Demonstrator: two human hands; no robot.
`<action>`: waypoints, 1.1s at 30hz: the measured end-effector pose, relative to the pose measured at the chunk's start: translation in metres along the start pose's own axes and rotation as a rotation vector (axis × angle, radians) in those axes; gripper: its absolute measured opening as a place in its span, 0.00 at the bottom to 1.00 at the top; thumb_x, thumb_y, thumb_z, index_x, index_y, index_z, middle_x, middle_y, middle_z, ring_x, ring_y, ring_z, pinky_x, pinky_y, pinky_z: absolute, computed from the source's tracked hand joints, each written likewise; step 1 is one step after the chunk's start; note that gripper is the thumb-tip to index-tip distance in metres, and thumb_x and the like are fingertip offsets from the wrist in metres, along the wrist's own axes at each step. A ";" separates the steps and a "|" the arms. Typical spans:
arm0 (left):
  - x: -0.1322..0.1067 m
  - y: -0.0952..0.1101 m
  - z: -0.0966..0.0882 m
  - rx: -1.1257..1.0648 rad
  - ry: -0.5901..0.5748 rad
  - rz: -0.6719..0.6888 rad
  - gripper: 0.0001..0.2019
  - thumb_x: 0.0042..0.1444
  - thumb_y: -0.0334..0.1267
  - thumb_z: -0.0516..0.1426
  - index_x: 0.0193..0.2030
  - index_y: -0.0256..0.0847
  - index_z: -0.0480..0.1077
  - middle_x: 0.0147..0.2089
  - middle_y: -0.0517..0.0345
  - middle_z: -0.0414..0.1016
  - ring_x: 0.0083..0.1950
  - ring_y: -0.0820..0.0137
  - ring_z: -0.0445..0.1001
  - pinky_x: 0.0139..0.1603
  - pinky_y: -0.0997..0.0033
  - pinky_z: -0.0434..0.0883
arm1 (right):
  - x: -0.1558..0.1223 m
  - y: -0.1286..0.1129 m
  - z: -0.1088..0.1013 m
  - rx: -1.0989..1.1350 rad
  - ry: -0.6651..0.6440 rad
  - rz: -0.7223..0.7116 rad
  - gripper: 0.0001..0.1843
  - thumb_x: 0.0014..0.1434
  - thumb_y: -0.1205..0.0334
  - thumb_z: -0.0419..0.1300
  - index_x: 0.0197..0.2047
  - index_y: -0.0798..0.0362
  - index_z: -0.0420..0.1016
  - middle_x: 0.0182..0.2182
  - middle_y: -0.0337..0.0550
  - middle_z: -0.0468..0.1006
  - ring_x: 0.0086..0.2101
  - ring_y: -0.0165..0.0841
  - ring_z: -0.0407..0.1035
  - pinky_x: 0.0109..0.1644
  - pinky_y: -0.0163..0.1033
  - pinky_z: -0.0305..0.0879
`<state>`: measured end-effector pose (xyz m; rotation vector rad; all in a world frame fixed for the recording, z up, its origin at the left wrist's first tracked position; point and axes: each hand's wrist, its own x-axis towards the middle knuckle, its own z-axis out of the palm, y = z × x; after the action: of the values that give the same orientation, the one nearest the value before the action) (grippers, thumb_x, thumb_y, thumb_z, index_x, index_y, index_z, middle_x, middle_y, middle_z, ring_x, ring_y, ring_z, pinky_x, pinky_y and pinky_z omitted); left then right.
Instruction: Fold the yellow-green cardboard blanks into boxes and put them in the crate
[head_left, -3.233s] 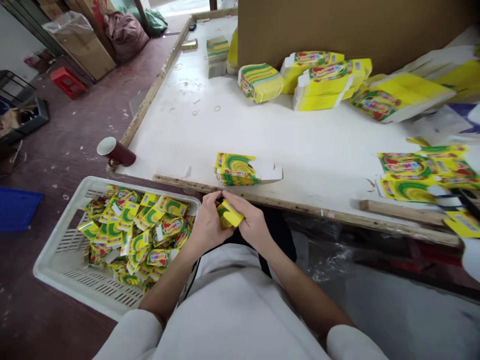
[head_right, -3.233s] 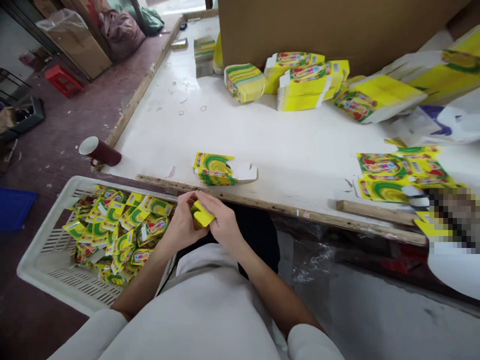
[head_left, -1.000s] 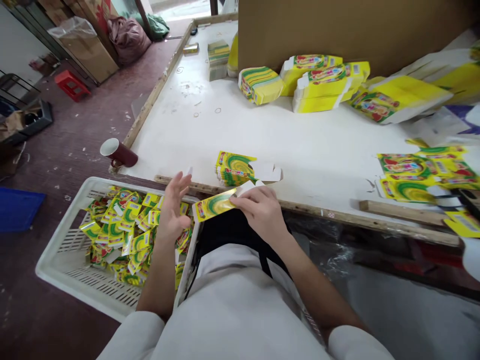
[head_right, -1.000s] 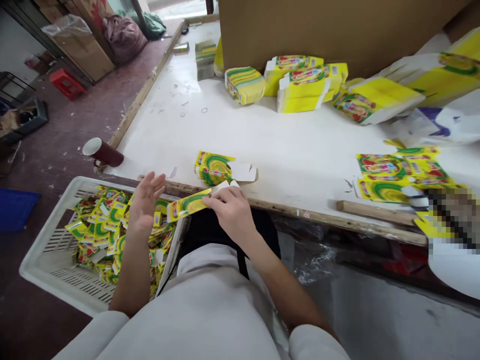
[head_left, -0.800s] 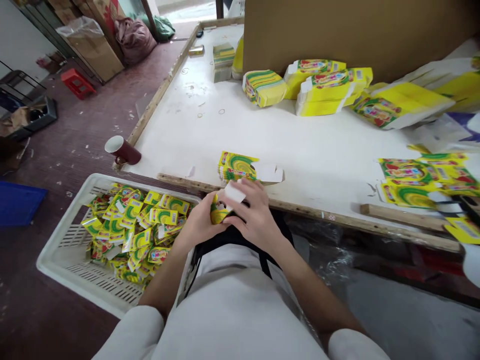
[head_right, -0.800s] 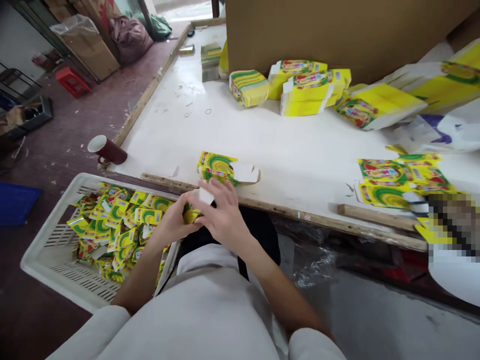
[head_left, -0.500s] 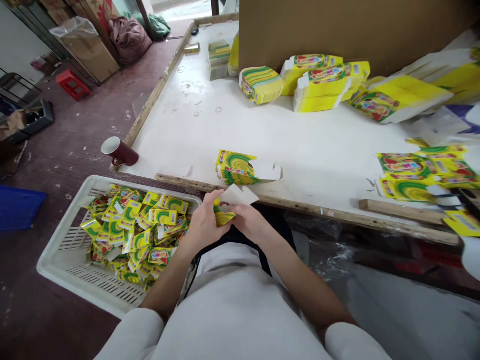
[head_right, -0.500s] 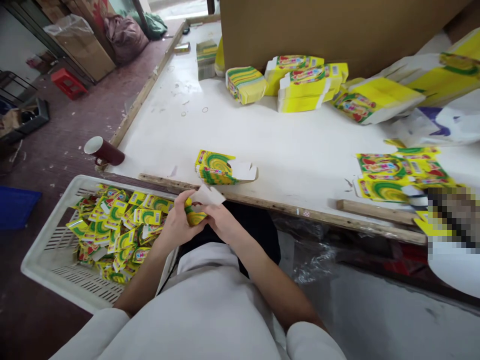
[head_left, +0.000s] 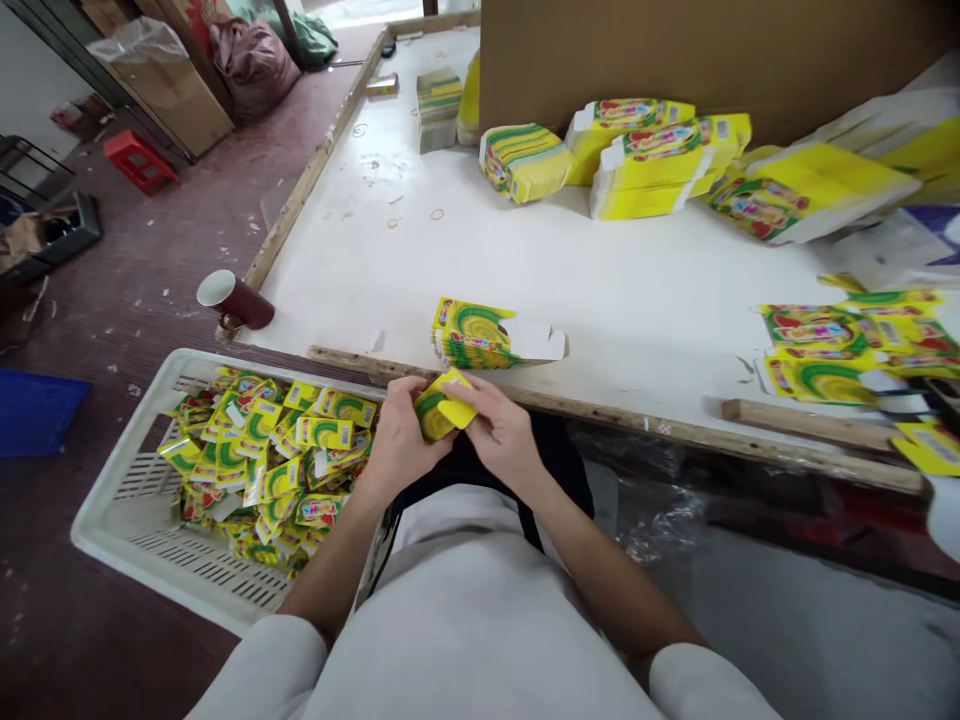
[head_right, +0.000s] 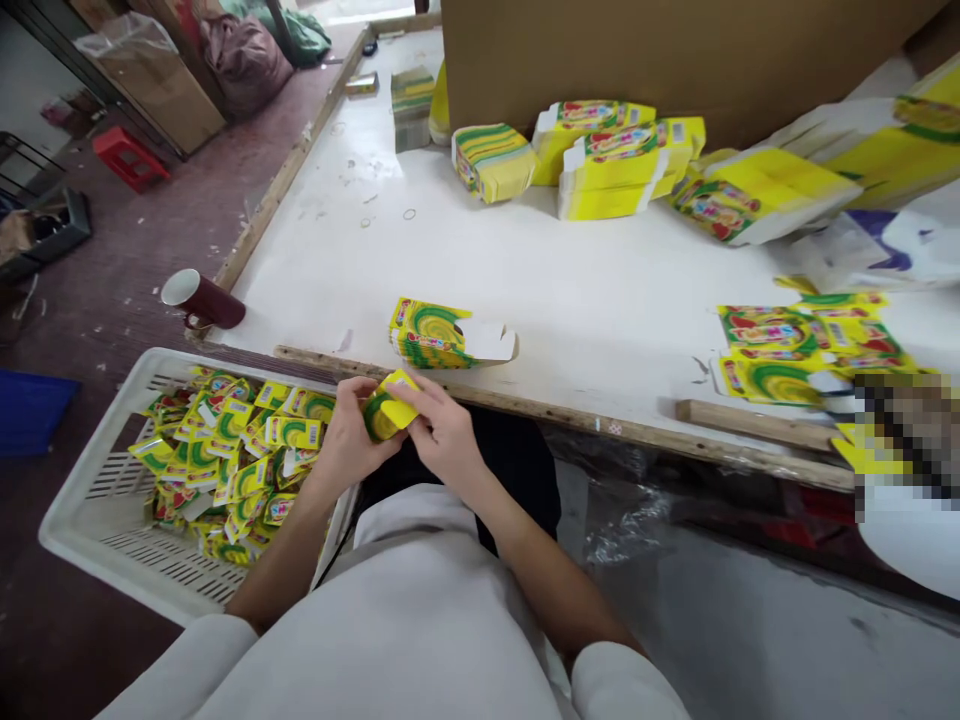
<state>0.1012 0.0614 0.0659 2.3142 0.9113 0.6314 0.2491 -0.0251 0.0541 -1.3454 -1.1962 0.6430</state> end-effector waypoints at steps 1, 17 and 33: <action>-0.001 0.000 -0.003 0.030 -0.025 -0.017 0.30 0.47 0.38 0.65 0.55 0.41 0.59 0.50 0.49 0.70 0.51 0.58 0.73 0.51 0.57 0.72 | 0.000 0.001 -0.003 -0.004 0.006 0.000 0.23 0.64 0.68 0.55 0.59 0.42 0.74 0.63 0.45 0.70 0.60 0.40 0.68 0.64 0.50 0.66; 0.005 0.005 -0.021 0.137 -0.080 0.012 0.26 0.48 0.43 0.66 0.54 0.42 0.67 0.48 0.50 0.78 0.49 0.56 0.78 0.48 0.60 0.73 | 0.013 -0.002 -0.012 -0.126 -0.188 -0.024 0.22 0.57 0.68 0.65 0.54 0.43 0.79 0.65 0.47 0.67 0.63 0.46 0.64 0.67 0.56 0.61; -0.016 -0.033 -0.034 -0.299 -0.098 -0.304 0.32 0.51 0.50 0.65 0.60 0.44 0.65 0.55 0.46 0.77 0.57 0.58 0.75 0.60 0.52 0.68 | 0.059 0.013 -0.053 -0.688 0.174 0.014 0.23 0.57 0.70 0.59 0.56 0.54 0.68 0.42 0.53 0.74 0.45 0.49 0.69 0.52 0.57 0.65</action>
<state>0.0553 0.0808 0.0658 1.8777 1.0204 0.4829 0.3197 0.0101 0.0679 -1.9331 -1.3188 0.1032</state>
